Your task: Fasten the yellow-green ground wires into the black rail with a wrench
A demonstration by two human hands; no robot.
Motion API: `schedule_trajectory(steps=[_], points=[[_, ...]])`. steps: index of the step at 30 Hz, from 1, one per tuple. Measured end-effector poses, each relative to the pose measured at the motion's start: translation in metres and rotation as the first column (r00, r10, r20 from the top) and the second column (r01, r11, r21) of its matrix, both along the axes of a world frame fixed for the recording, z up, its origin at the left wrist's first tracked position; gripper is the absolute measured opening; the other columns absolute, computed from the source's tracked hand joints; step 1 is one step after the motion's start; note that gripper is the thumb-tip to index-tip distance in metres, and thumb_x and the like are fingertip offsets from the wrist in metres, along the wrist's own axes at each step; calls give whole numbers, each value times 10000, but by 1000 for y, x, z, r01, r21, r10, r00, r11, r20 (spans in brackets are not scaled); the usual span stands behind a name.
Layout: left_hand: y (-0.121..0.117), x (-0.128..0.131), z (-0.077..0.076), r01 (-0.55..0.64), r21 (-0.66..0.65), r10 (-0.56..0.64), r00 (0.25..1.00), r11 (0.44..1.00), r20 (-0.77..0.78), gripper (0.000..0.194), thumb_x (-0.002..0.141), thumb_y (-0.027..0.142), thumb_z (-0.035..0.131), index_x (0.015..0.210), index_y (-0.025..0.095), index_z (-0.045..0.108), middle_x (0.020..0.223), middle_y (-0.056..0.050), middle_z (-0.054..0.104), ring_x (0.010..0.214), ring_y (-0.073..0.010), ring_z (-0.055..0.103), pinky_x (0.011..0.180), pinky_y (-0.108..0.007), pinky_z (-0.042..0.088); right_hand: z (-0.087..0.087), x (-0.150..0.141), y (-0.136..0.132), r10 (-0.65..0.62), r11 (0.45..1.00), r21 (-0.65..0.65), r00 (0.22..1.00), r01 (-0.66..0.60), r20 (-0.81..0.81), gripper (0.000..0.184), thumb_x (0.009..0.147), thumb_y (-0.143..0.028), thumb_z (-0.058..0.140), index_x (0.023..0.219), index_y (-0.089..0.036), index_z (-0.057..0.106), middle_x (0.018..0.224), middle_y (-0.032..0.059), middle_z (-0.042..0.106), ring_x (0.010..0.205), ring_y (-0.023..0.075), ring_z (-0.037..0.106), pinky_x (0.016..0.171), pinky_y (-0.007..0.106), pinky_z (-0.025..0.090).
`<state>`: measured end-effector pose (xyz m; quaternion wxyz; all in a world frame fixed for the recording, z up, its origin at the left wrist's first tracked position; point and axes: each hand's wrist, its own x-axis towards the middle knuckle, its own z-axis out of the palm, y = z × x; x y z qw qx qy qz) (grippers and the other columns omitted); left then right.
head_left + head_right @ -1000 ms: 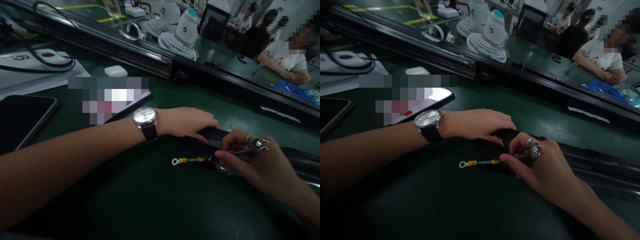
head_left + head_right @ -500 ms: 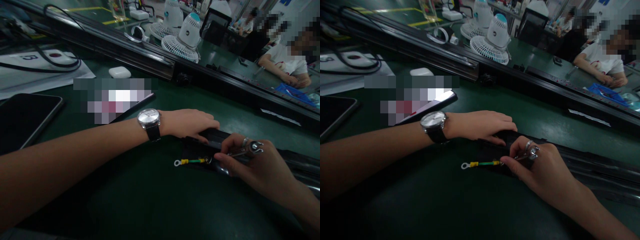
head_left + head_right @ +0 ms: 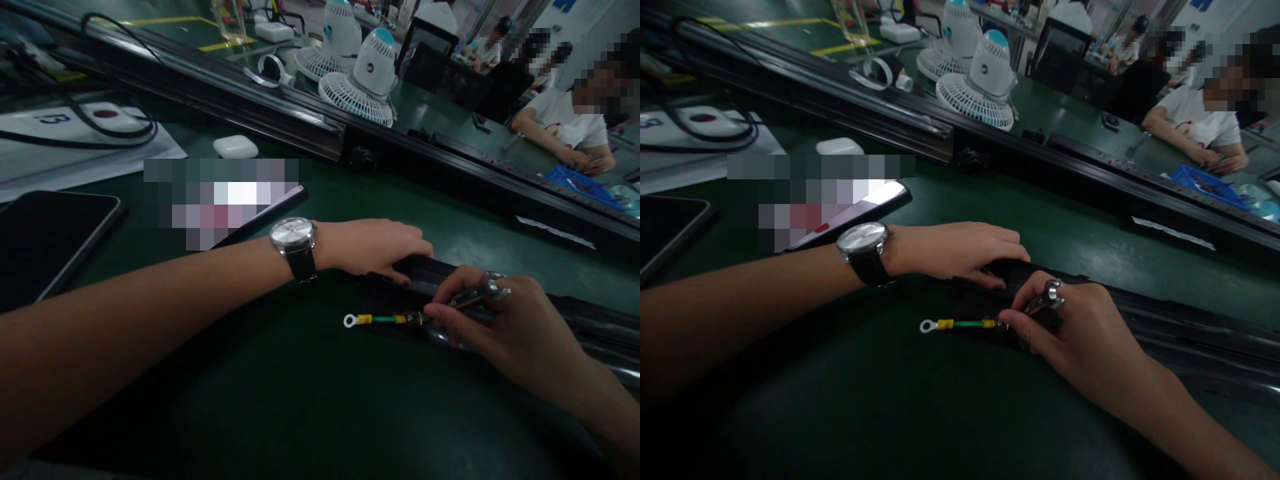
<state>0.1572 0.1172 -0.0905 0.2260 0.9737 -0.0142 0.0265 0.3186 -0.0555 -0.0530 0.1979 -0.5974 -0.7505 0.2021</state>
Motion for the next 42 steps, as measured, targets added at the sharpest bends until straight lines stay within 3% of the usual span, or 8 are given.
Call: schedule_trajectory(steps=[5,16,20,28,34,42], points=[[1,0,-1,5,-22,-5,1000,1000,11,374,951,257,703,1307,218,597,1186,-63,619,1070,-219,588,872,-289,454,-2,3,-1,42,999,14,999,-42,5,98,983,-223,614,904,-205,669,702,-22,742,568,110,698,546,216,509],[0,0,0,-9,-37,9,1000,999,1,363,945,252,706,1291,212,605,1151,-54,606,1028,-206,579,855,-284,446,-6,9,-2,203,979,13,977,-204,71,145,1075,-194,474,1025,-224,606,911,7,722,650,106,657,610,223,491],[0,0,1,-15,-53,14,1000,999,-17,335,950,270,699,1270,219,612,1134,-50,590,965,-192,574,791,-271,436,-7,10,-1,251,967,30,966,-253,57,112,1065,-174,512,1095,-239,599,956,-17,693,701,98,642,683,211,506],[2,0,-1,-48,-50,47,999,998,-21,370,939,296,708,1292,241,611,1151,-47,584,934,-185,564,777,-270,418,2,11,-3,171,985,-5,984,-171,56,94,1033,-225,591,1080,-228,672,1026,17,714,834,151,693,733,278,526],[2,0,-2,-46,-48,45,999,998,-10,391,937,300,706,1313,246,611,1162,-52,593,956,-193,572,788,-273,420,7,9,-4,99,995,-13,994,-99,44,99,1007,-210,618,1049,-220,707,956,15,746,765,156,696,703,292,525],[2,1,0,-40,-60,39,999,997,-16,403,938,280,714,1325,236,609,1172,-59,593,984,-196,579,803,-270,426,8,12,-2,184,983,27,983,-184,-4,120,993,-165,638,1064,-203,726,1024,30,798,896,165,756,788,273,564]])
